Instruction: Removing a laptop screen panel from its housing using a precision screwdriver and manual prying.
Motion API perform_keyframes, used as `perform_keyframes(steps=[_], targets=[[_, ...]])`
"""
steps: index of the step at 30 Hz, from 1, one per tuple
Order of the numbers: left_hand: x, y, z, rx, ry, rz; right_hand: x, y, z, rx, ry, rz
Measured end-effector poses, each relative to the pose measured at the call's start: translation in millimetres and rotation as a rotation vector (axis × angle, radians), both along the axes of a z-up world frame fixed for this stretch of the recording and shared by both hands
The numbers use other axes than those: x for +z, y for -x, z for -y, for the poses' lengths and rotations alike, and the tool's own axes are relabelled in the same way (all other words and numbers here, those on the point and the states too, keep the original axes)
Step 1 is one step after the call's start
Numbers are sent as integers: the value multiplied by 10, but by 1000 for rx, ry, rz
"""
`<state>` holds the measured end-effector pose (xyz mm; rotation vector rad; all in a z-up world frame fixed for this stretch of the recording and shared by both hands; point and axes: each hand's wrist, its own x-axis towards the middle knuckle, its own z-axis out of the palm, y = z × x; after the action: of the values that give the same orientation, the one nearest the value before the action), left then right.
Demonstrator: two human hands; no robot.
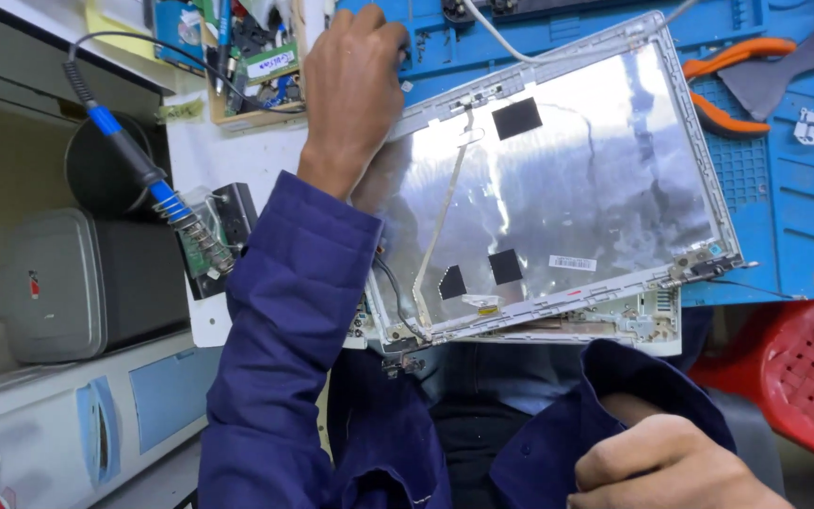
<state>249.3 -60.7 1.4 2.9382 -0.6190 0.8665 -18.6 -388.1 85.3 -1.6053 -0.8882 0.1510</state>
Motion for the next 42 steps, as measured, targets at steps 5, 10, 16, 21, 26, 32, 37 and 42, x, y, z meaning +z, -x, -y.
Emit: perform_keyframes(steps=[5, 10, 16, 21, 26, 32, 37, 42], targets=[[22, 19, 15, -32, 4, 72, 22, 237, 34, -130, 104, -157], [38, -7, -34, 5, 11, 82, -1030, 478, 1001, -358, 427, -1872], [-32, 15, 3, -47, 44, 58, -259, 555, 339, -347, 90, -1171], [-1, -4, -1, -73, 85, 82, -1135, 646, 1349, -236, 180, -2231], [-33, -23, -7, 17, -41, 64, -226, 340, 731, -178, 296, -1200], [-65, -30, -12, 79, -49, -12, 397, -155, 78, -73, 145, -35], [-107, -48, -14, 115, -55, -45, 409, -267, -39, -65, -38, 84], [268, 127, 85, 13, 129, 82, 413, -259, -2, -55, -43, 64]])
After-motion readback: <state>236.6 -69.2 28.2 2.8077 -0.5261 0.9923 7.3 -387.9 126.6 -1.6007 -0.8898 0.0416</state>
